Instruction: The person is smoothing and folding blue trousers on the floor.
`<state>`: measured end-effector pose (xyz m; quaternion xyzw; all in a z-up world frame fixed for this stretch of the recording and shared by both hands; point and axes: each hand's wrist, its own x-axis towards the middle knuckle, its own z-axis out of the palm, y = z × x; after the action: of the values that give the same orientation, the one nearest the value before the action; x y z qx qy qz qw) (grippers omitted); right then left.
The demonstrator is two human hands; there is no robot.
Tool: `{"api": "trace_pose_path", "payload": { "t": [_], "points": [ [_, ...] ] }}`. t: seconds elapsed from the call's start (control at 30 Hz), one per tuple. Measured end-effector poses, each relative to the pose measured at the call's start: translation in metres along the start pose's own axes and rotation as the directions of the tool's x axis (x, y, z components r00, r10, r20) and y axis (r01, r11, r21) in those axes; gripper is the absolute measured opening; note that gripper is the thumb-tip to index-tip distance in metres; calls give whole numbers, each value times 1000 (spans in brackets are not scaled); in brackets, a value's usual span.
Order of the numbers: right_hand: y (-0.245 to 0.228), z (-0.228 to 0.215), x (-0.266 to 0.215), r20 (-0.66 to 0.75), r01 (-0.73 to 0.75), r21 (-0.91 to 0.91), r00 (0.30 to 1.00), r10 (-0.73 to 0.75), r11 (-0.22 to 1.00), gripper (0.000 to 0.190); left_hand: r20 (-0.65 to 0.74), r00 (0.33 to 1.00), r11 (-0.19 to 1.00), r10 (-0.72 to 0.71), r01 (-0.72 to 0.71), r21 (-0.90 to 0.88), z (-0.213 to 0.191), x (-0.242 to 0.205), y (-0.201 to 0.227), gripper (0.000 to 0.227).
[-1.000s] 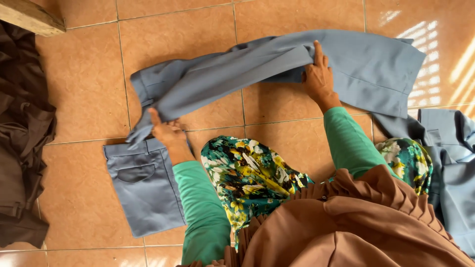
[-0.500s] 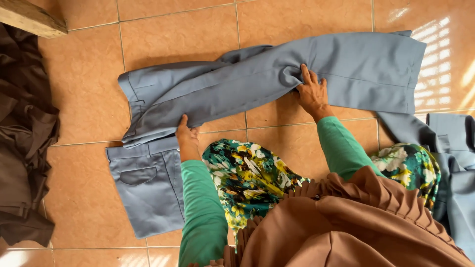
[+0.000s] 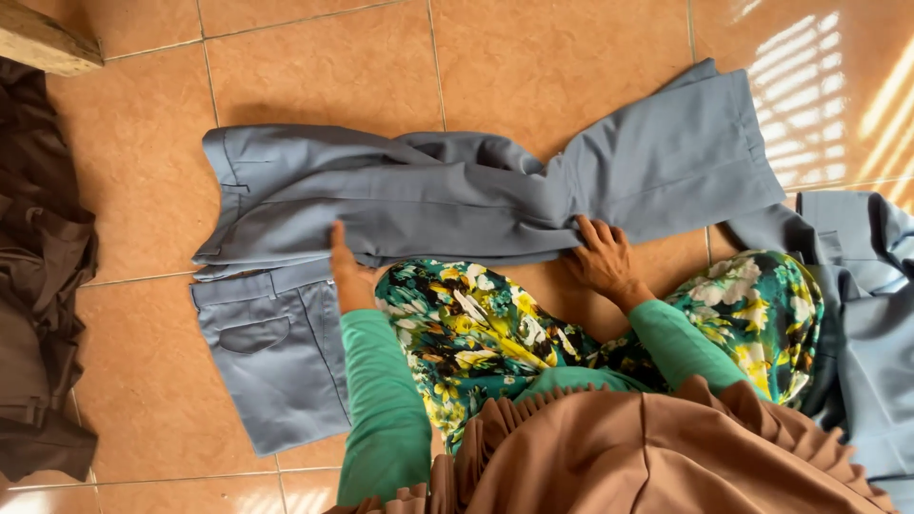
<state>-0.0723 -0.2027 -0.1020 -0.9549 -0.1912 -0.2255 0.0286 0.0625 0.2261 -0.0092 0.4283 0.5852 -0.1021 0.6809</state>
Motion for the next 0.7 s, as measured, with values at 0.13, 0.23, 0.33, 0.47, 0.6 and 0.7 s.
{"api": "trace_pose_path", "payload": {
  "t": [0.13,0.23,0.33,0.47,0.6,0.7],
  "points": [
    [6,18,28,69,-124,-14,990,125,992,23,53,987,984,154,-157,78,5,22,-18,104],
    [14,0,66,-94,-189,16,977,190,982,17,215,970,990,115,-131,61,2,9,4,87],
    [21,-19,69,-151,-203,-89,970,188,975,24,171,963,963,208,-171,-210,-17,76,22,68],
    [21,0,46,-54,-204,-111,979,199,973,19,191,916,865,354,-243,-439,-41,74,57,45],
    [-1,7,54,7,-177,-23,984,177,984,20,149,933,771,327,-172,-613,-45,32,53,35],
    [-6,13,51,-17,-159,4,987,160,987,27,115,953,934,281,-244,-260,-37,88,-6,58]
  ]
}}
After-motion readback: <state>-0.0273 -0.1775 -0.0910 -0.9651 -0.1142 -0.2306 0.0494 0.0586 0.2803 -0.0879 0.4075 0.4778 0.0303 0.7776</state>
